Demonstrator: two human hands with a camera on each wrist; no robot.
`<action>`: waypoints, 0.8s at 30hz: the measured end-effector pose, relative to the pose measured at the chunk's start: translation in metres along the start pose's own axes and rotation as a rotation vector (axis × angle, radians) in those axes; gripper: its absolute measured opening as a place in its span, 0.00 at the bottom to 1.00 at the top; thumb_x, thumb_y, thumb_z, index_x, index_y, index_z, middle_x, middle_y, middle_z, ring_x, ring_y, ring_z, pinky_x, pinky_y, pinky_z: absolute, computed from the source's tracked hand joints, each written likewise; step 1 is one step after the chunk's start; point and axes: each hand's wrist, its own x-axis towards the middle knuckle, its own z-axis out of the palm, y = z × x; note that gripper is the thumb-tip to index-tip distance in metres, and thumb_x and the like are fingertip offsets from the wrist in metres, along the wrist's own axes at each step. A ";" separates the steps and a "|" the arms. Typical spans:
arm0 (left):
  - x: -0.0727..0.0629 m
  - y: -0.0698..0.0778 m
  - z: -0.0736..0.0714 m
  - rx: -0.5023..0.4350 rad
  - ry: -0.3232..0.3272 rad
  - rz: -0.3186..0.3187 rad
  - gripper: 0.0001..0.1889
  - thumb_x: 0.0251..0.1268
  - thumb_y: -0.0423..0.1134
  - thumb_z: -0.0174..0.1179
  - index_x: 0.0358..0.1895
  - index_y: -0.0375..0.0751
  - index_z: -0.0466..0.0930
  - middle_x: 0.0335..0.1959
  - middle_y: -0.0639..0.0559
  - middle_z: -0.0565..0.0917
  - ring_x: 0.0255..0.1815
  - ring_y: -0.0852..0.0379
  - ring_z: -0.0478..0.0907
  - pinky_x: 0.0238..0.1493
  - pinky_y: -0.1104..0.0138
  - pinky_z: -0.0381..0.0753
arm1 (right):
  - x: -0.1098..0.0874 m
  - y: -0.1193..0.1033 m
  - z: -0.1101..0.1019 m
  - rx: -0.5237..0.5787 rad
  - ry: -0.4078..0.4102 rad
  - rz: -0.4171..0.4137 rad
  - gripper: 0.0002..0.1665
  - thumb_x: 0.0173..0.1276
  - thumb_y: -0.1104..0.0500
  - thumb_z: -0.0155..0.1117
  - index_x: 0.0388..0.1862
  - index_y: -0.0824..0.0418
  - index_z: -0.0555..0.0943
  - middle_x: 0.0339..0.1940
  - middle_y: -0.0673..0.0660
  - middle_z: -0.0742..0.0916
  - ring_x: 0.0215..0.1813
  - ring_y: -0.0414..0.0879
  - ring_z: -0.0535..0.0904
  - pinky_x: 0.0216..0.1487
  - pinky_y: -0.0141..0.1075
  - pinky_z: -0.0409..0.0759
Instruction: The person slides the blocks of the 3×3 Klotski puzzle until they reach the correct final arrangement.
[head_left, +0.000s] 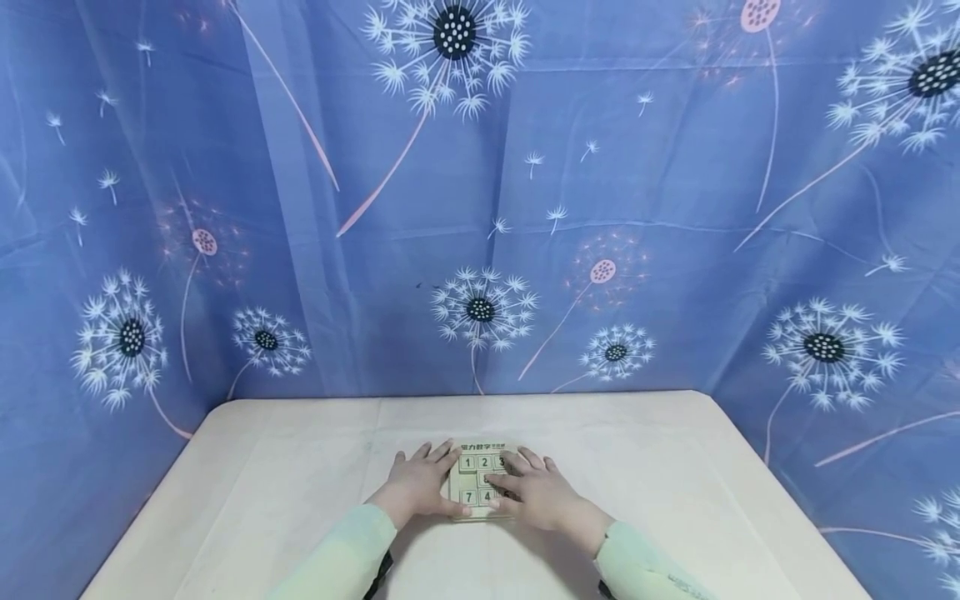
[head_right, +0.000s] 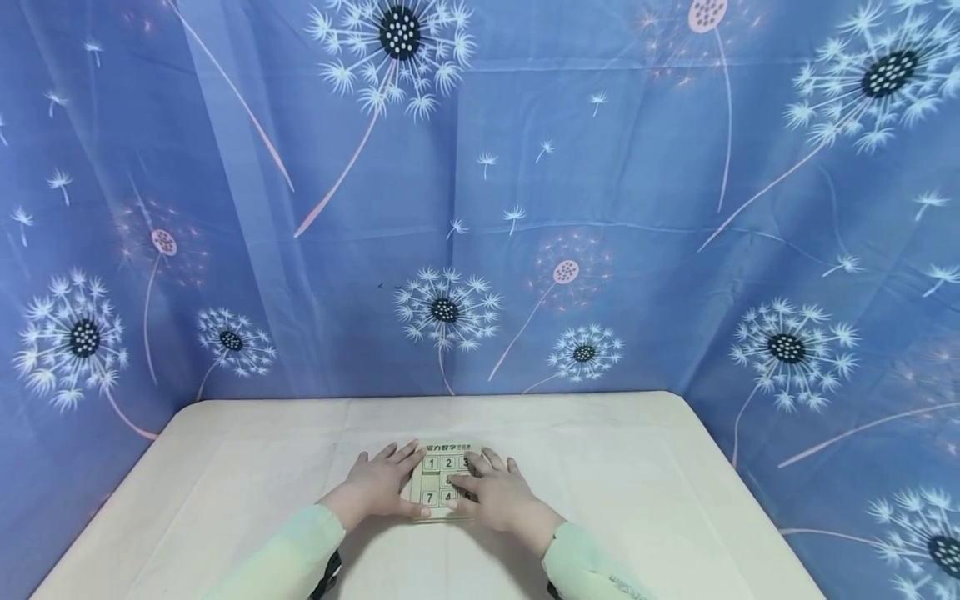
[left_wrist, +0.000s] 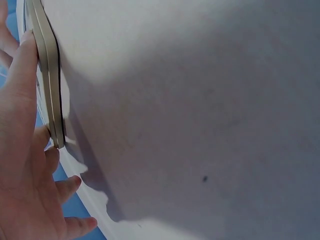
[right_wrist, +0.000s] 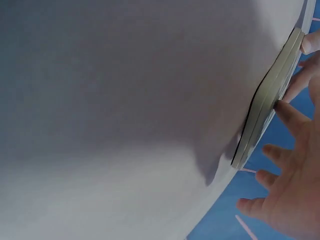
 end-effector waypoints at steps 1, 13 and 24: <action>0.000 0.000 0.000 0.001 0.000 0.000 0.54 0.50 0.76 0.66 0.80 0.53 0.62 0.83 0.54 0.62 0.82 0.40 0.61 0.78 0.33 0.62 | -0.001 0.000 -0.001 0.003 -0.002 -0.002 0.33 0.75 0.35 0.55 0.70 0.50 0.79 0.79 0.64 0.72 0.80 0.71 0.62 0.73 0.76 0.61; 0.000 0.001 0.000 0.015 0.001 0.002 0.54 0.50 0.76 0.66 0.80 0.54 0.63 0.83 0.53 0.62 0.82 0.40 0.62 0.78 0.34 0.62 | -0.008 -0.007 0.000 -0.001 -0.001 -0.062 0.33 0.75 0.35 0.54 0.72 0.47 0.76 0.81 0.63 0.70 0.81 0.69 0.61 0.73 0.75 0.63; -0.002 0.003 -0.003 0.011 0.001 0.002 0.54 0.51 0.75 0.67 0.79 0.53 0.63 0.83 0.53 0.63 0.82 0.39 0.62 0.77 0.33 0.63 | -0.013 -0.013 0.004 -0.025 -0.006 -0.084 0.32 0.74 0.33 0.55 0.71 0.43 0.78 0.80 0.60 0.71 0.81 0.67 0.62 0.75 0.73 0.63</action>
